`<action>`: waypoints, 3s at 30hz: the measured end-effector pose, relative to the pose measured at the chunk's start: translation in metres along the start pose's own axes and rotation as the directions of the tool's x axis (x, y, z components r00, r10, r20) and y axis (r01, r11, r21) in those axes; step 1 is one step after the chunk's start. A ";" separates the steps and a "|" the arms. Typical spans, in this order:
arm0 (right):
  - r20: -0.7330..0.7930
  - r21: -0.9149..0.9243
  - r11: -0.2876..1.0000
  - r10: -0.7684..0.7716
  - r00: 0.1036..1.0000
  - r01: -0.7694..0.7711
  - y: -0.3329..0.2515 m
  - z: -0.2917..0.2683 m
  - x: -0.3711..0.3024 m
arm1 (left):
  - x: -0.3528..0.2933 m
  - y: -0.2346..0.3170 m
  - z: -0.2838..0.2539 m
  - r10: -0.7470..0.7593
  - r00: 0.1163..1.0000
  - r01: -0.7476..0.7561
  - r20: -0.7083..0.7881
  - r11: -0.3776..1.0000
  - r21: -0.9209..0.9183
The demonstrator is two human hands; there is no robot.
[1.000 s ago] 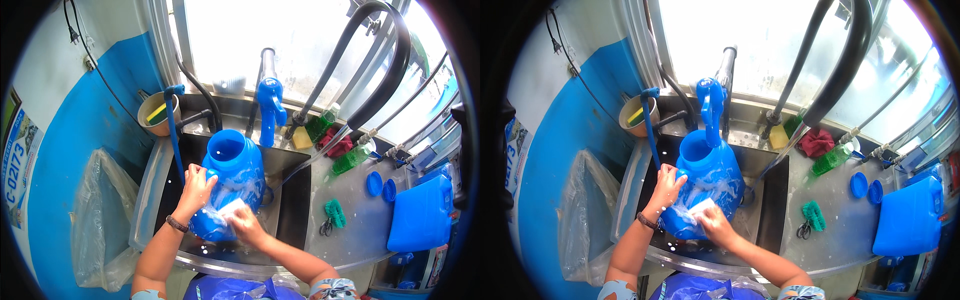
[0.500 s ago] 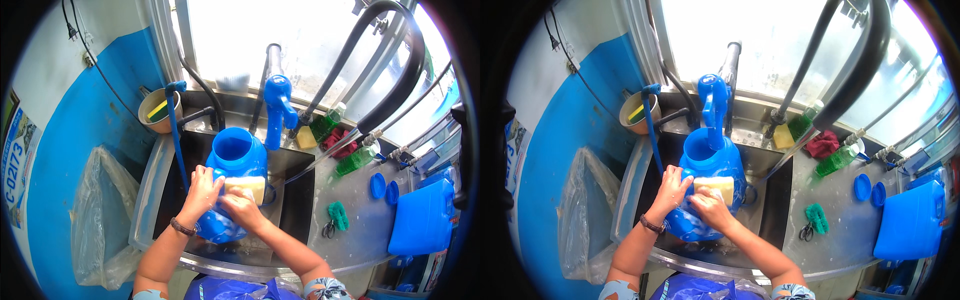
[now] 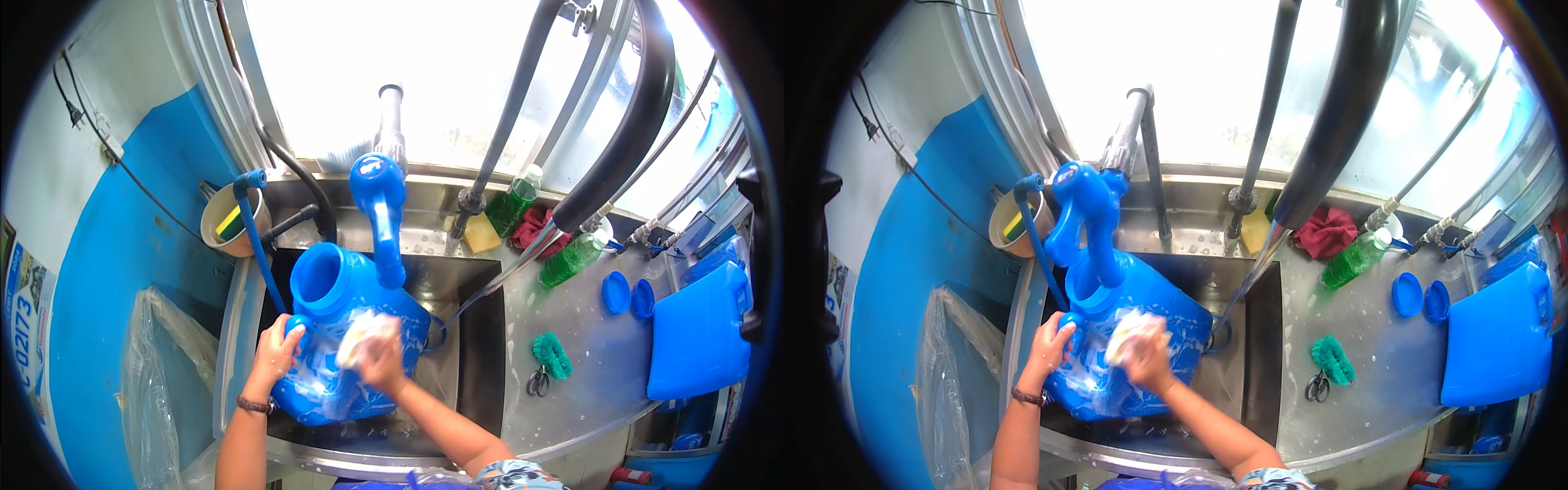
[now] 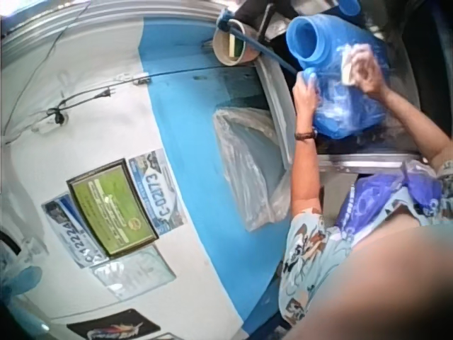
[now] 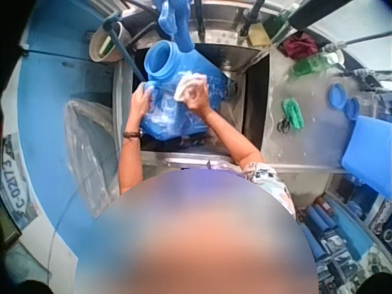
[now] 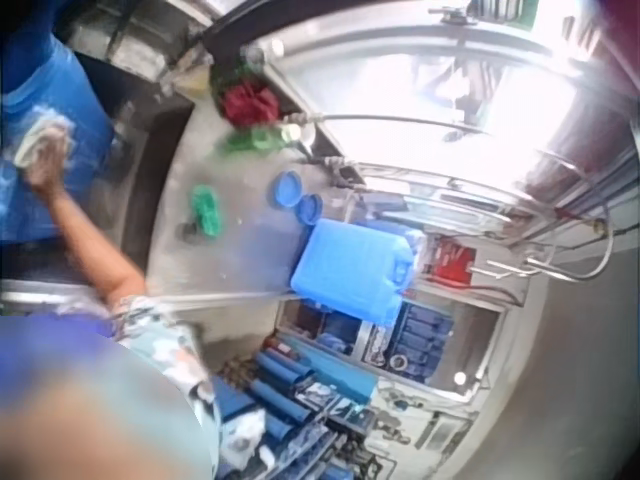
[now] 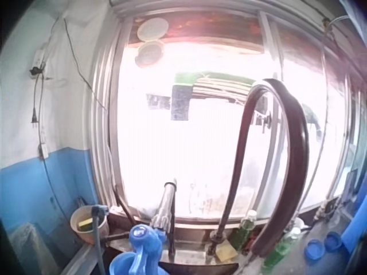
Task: The person washes a blue plastic container and its cap in a sink using a green scrubber and running water. They rinse the container, scrub the interior and exterior, and then place it on a counter. The person also uses a hairdryer to dry the container and cap.
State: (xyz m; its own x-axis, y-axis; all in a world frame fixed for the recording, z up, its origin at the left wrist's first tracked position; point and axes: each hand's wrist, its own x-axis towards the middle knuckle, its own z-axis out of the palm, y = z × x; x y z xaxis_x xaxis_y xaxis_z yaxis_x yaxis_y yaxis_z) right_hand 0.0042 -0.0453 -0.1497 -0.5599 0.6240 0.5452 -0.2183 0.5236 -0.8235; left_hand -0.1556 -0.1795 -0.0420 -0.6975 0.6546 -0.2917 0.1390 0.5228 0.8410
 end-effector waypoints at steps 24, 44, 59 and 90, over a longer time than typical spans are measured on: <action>0.221 -0.141 0.495 0.860 0.460 -0.857 0.141 -0.099 -0.041 | -0.075 -0.002 -0.002 0.532 0.551 -0.828 0.643 0.251 0.502; 0.819 -0.222 0.974 0.163 0.550 0.042 -0.028 -0.010 0.076 | 0.031 0.033 0.070 0.413 0.910 -0.385 -0.022 0.864 0.323; 0.106 -0.554 0.701 0.595 0.796 -0.450 0.148 -0.057 -0.093 | 0.076 -0.028 0.004 -0.031 0.954 0.063 -0.299 0.993 0.099; 0.260 -0.046 0.972 0.236 0.936 -0.232 0.014 -0.083 0.067 | -0.026 0.003 0.025 0.593 0.794 -0.597 0.135 0.718 0.358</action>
State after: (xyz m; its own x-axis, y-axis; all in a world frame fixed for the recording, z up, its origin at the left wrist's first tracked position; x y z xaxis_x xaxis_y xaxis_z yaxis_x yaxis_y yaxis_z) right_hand 0.0299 0.0524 -0.1116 -0.7838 0.5566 0.2754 -0.0458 0.3904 -0.9195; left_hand -0.1199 -0.1814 -0.0432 -0.3764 0.9034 0.2053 0.7679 0.1803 0.6147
